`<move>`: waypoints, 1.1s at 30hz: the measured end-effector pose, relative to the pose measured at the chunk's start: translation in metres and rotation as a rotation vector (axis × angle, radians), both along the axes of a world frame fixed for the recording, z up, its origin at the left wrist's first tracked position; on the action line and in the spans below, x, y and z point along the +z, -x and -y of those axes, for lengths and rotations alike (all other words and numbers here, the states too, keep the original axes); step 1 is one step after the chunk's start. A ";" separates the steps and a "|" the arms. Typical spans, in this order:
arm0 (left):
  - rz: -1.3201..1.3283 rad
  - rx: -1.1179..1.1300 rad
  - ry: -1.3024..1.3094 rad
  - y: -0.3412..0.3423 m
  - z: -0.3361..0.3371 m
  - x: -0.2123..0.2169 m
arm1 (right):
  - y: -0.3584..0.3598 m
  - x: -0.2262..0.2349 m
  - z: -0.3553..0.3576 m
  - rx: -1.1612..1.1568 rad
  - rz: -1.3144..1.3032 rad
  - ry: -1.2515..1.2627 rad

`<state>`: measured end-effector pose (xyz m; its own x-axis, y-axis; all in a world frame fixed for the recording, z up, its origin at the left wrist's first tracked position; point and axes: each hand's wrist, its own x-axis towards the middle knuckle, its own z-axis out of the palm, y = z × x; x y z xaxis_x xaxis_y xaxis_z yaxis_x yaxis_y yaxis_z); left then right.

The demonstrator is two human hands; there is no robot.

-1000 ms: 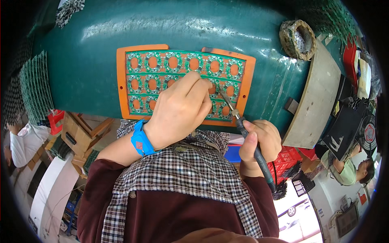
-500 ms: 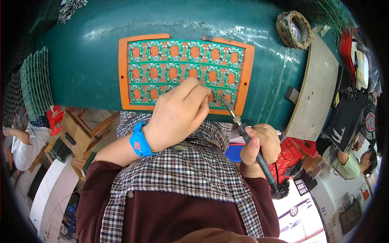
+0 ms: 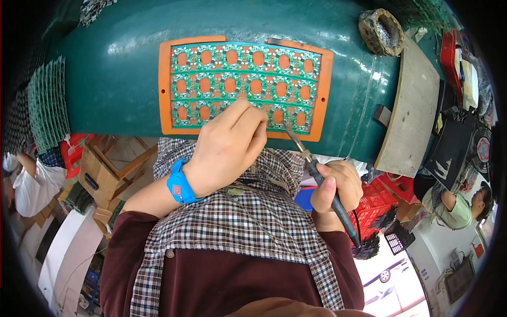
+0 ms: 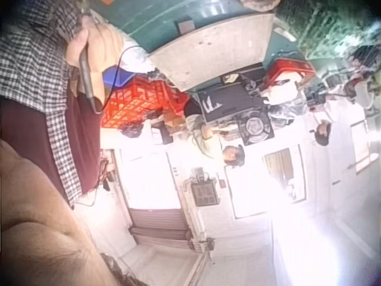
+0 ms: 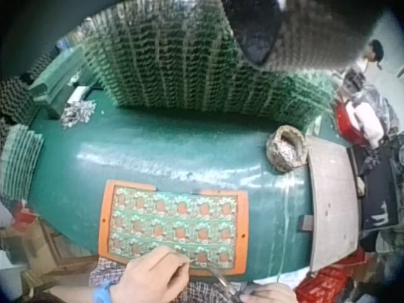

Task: The person places circuit board panels into a jig and solders components onto the boards using a soldering iron.

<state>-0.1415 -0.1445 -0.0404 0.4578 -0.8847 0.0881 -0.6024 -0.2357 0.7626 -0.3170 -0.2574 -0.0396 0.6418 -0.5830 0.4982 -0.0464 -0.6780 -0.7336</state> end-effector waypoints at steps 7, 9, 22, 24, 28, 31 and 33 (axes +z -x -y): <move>0.039 -0.019 0.022 0.001 -0.005 -0.005 | -0.007 -0.008 -0.003 0.076 -0.065 0.039; 0.082 -0.024 0.010 0.000 -0.006 -0.005 | -0.007 -0.008 -0.004 0.077 -0.068 0.037; 0.152 0.075 0.046 -0.017 0.017 -0.010 | -0.030 -0.001 0.013 0.030 -0.077 -0.049; 0.155 0.066 0.079 -0.017 0.018 -0.012 | -0.032 -0.003 0.014 0.060 -0.081 -0.015; 0.173 0.010 0.043 -0.020 0.017 -0.011 | -0.030 -0.007 0.015 0.061 -0.086 -0.011; 0.107 0.061 0.003 -0.024 0.019 0.000 | -0.028 -0.006 0.018 0.053 -0.090 -0.047; 0.145 0.090 0.052 -0.032 0.026 -0.005 | -0.029 -0.005 0.020 -0.031 -0.051 -0.137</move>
